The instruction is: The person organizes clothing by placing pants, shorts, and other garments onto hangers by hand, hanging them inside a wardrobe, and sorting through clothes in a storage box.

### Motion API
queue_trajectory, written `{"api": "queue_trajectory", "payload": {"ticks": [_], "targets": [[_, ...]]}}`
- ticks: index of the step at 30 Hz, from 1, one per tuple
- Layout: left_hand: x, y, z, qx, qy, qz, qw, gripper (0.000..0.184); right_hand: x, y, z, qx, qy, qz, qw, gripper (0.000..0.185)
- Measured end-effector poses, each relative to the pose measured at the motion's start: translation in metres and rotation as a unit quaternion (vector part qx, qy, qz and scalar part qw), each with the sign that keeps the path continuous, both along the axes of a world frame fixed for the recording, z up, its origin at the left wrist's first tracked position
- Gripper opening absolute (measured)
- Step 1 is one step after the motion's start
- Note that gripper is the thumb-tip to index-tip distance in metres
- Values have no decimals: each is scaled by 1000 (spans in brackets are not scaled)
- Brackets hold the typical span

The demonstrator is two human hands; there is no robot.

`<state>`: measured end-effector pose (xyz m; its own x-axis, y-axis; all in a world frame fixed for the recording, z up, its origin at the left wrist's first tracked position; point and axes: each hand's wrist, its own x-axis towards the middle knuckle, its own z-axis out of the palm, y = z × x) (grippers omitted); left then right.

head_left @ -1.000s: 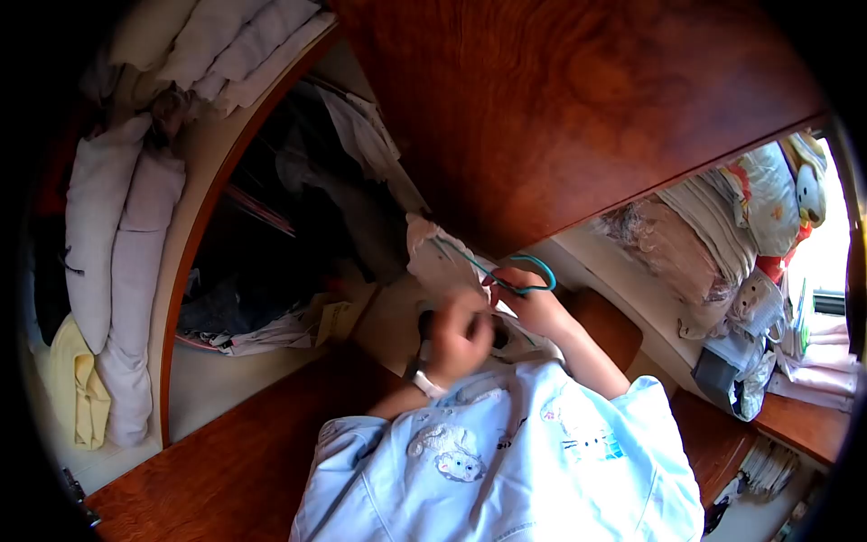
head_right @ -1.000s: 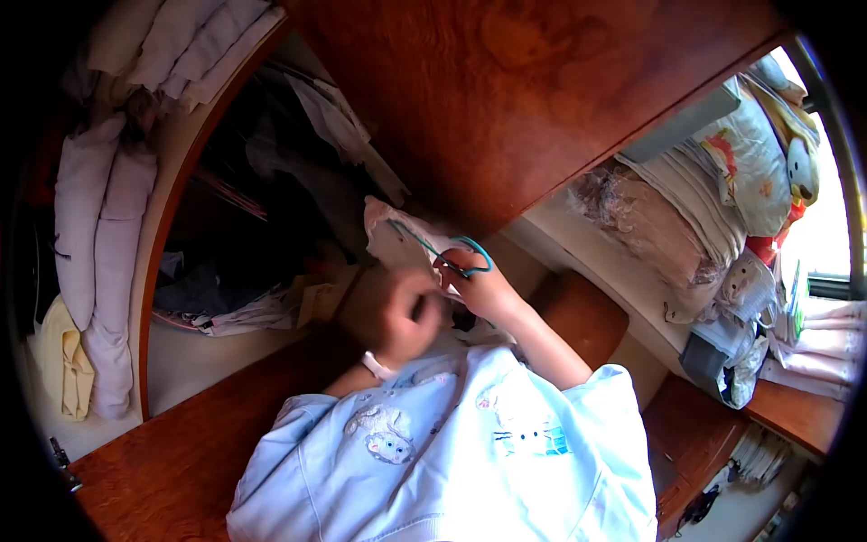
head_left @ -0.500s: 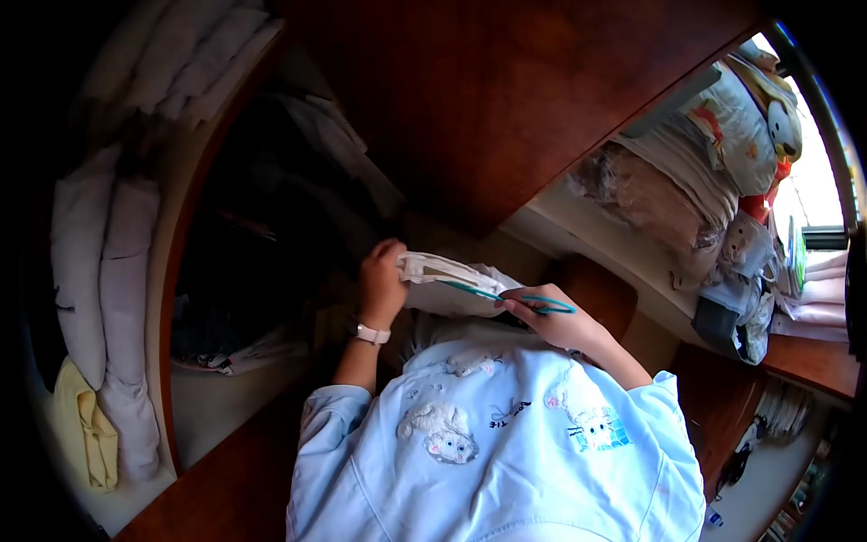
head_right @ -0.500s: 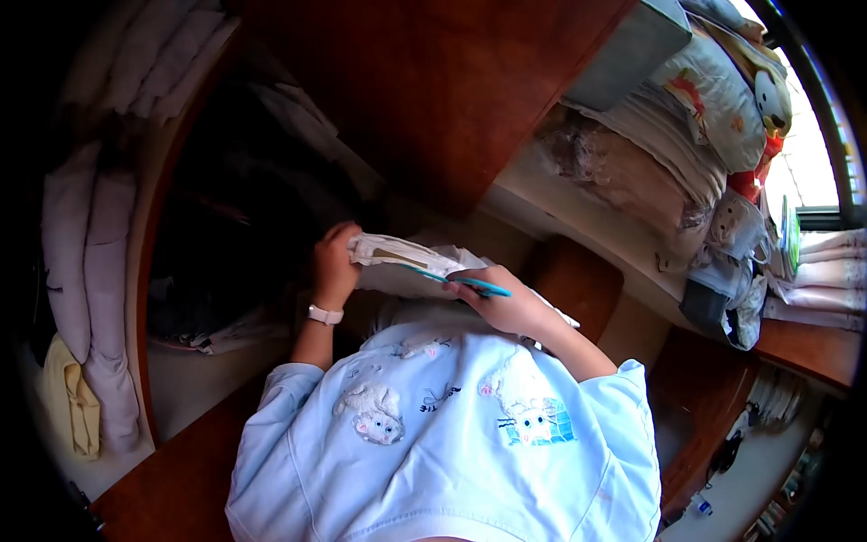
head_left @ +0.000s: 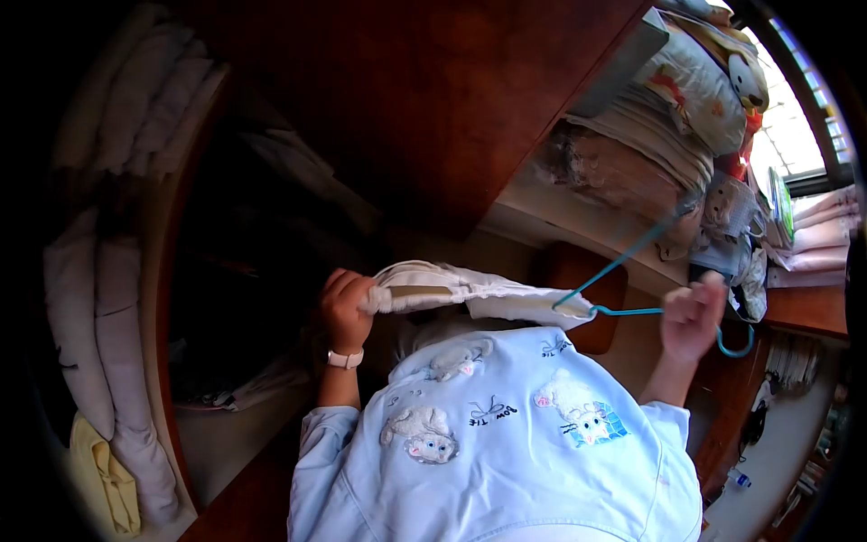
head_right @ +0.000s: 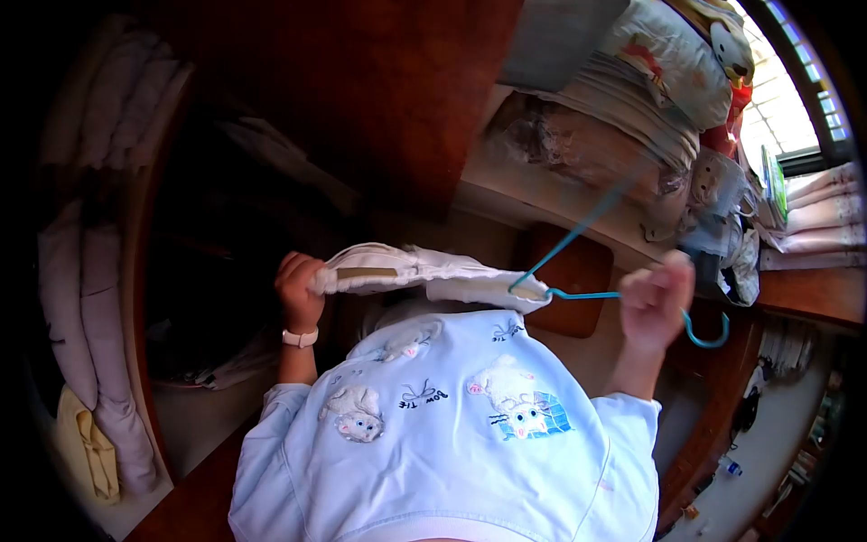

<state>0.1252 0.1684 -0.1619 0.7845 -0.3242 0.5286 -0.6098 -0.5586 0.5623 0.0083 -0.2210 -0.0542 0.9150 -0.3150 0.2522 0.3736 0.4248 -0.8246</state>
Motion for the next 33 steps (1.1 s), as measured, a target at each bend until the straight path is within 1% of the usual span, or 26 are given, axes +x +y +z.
{"api": "queue_trajectory", "payload": {"ticks": [1, 2, 3, 4, 5, 6, 7, 8, 9, 10, 11, 12, 13, 14, 15, 17, 19, 20, 21, 23, 24, 26, 27, 29, 31, 33], "targets": [[-3, 3, 4, -11, -63, 0, 998, 9, -12, -14, 11, 43, -62, 12, 997, 23], [-6, 4, 11, -34, -103, 6, 994, 12, -27, -27, 23, 52, -87, 9, 995, 24], [-10, 3, 24, -37, -119, 11, 992, 14, -43, -38, 32, 61, -109, 6, 992, 25], [-13, 4, 31, -42, -142, 3, 989, 16, -58, -43, 40, -31, -101, -102, 989, 25], [-16, 5, 38, -47, -167, -4, 985, 18, -69, -49, 45, -121, -90, -208, 966, 24], [-21, 5, 44, -49, -181, -33, 982, 16, -82, -71, 35, -227, -20, -305, 925, 23], [-22, 2, 50, -48, -179, -38, 982, 16, -94, -89, 17, -326, 52, -395, 857, 22], [-24, -3, 56, -50, -190, -71, 978, 17, -80, -81, 3, -584, 114, -485, 641, 22], [-26, -6, 63, -52, -200, -106, 973, 18, -66, -60, -2, -463, 248, -394, 754, 23], [-27, -7, 70, -39, -202, -133, 970, 19, -52, -40, -7, -328, 393, -312, 800, 24], [-28, -7, 77, -39, -198, -142, 969, 19, -38, -13, -14, -363, 474, -247, 763, 18], [-29, -9, 84, -48, -213, -179, 959, 18, -32, 5, -25, -695, 356, -103, 616, 14], [-31, -10, 91, -57, -227, -215, 948, 17, -23, 29, -28, -766, 281, -33, 577, 18], [-30, -12, 98, -54, -265, -242, 932, 15, -18, 41, -34, -807, 213, 5, 552, 18], [-30, -16, 98, -84, -310, -247, 914, 15, -11, 50, -34, -825, 190, 44, 530, 21], [-40, -17, 113, -84, -315, -249, 912, 15, 0, 63, -26, -853, 165, 97, 486, 21], [-48, -11, 126, -84, -309, -260, 911, 14, 9, 77, -23, -867, 124, 133, 464, 22], [-52, -9, 131, -75, -298, -267, 914, 14, 14, 86, -17, -885, 81, 166, 428, 21], [-54, -9, 131, -74, -296, -268, 914, 14, 19, 95, -17, -876, 34, 163, 453, 21], [-60, -9, 133, -118, -313, -272, 903, 16, 31, 113, -17, -842, -16, 211, 496, 19], [-61, -6, 133, -113, -313, -274, 902, 17, 37, 120, -19, -841, -18, 212, 497, 19], [-63, 0, 135, -94, -302, -258, 913, 17, 48, 132, -24, -811, -159, 196, 528, 18], [-65, 3, 136, -78, -292, -245, 921, 17, 52, 138, -26, -810, -165, 200, 527, 18], [-68, 11, 135, -67, -284, -239, 926, 18, 59, 150, -30, -781, -222, 183, 554, 17], [-68, 14, 129, -90, -287, -215, 929, 19, 65, 162, -32, -777, -251, 186, 546, 17], [-69, 12, 124, -104, -300, -191, 929, 19, 70, 173, -32, -788, -273, 183, 521, 16]]}}
